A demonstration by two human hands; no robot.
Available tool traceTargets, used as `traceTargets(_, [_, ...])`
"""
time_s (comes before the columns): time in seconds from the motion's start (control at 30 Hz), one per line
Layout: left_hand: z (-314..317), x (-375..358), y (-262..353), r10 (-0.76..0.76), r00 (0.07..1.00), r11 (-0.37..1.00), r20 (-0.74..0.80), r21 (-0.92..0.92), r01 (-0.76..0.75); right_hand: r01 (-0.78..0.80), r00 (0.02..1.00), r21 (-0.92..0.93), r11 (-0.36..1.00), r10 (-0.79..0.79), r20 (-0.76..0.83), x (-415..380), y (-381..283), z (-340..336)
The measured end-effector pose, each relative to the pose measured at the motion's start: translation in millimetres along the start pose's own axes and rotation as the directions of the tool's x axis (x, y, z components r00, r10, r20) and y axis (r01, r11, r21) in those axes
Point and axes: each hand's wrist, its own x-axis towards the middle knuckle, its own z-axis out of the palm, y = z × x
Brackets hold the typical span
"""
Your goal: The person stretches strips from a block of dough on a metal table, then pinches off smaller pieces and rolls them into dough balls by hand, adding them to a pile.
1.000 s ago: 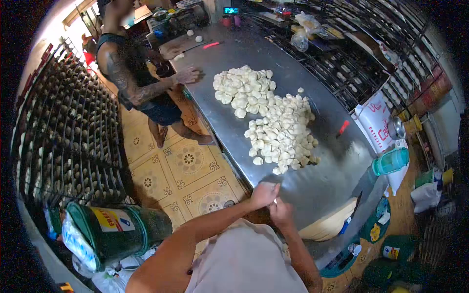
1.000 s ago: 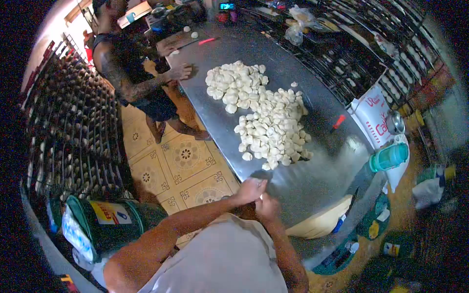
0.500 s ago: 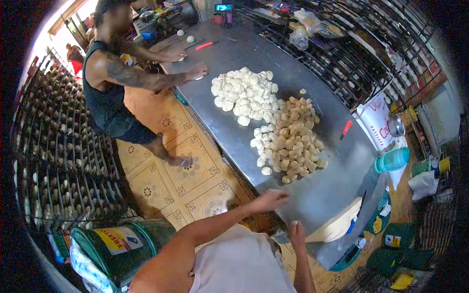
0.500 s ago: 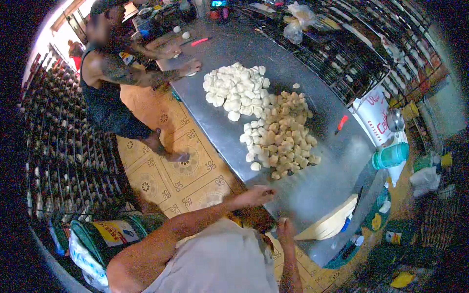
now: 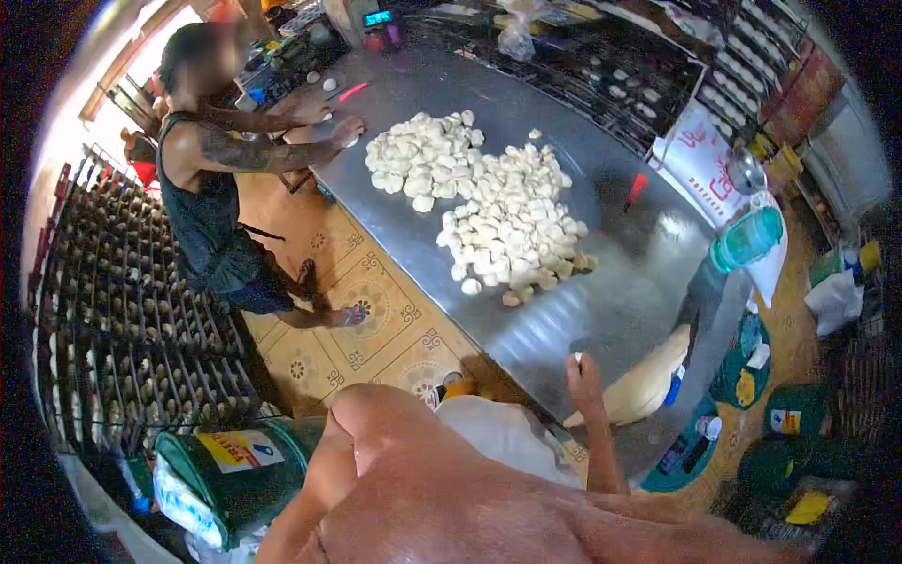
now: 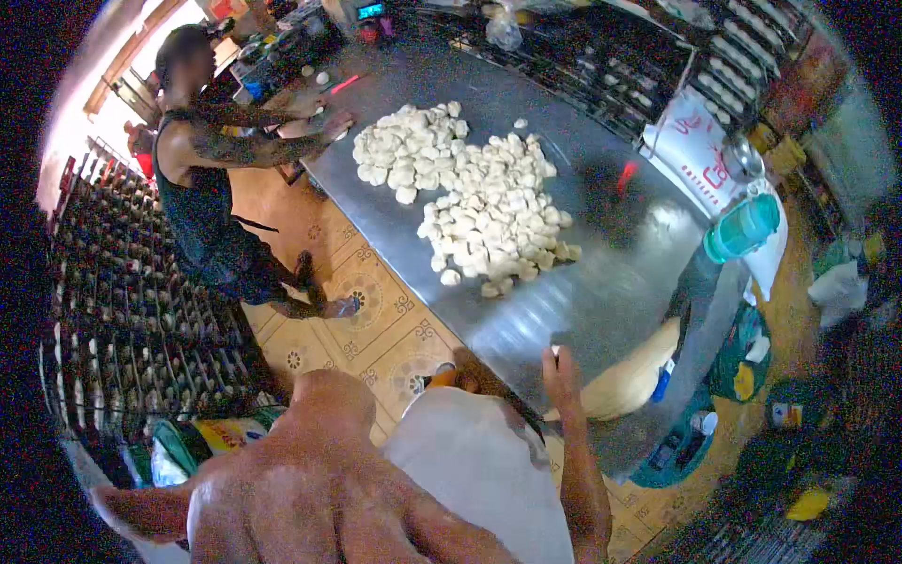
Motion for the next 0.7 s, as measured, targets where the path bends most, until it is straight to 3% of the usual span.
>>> traceTargets(0.07, [7.2, 16.0, -25.7, -0.007, 1.0, 1.0, 0.006, -0.012, 0.007, -0.028, 1.0, 0.063, 0.998, 0.028, 0.008, -8.5, 15.8, -14.2])
traceTargets(0.2, [15.1, 38.0, -65.6, -0.063, 0.998, 0.998, 0.008, -0.016, 0.063, 0.06, 0.997, -0.011, 0.998, -0.061, -0.052, -10.9, 57.4, -16.1])
traceTargets(0.47, [10.4, 33.2, -83.4, -0.121, 0.993, 0.993, 0.015, -0.007, 0.121, -0.251, 0.968, 0.029, 0.968, 0.25, 0.037, -20.3, 86.4, -15.2])
traceTargets(0.5, [6.1, 29.8, -81.1, -0.137, 0.991, 0.99, 0.011, 0.02, 0.137, -0.232, 0.973, -0.063, 0.971, 0.232, 0.002, -24.6, 83.5, -18.1])
traceTargets(0.57, [-7.4, 17.9, -73.3, -0.163, 0.986, 0.979, -0.033, 0.118, 0.165, -0.163, 0.987, -0.248, 0.955, 0.162, -0.024, -18.3, 69.4, -11.9])
traceTargets(0.63, [-30.0, 1.8, -65.1, -0.193, 0.97, 0.92, -0.148, 0.318, 0.231, -0.064, 0.994, -0.311, 0.948, 0.033, -0.104, -31.7, 75.9, -11.7])
traceTargets(0.7, [-61.3, -17.1, -62.0, -0.283, 0.923, 0.708, -0.261, 0.593, 0.384, -0.013, 0.979, -0.303, 0.953, -0.05, -0.2, -55.1, 91.8, -16.8])
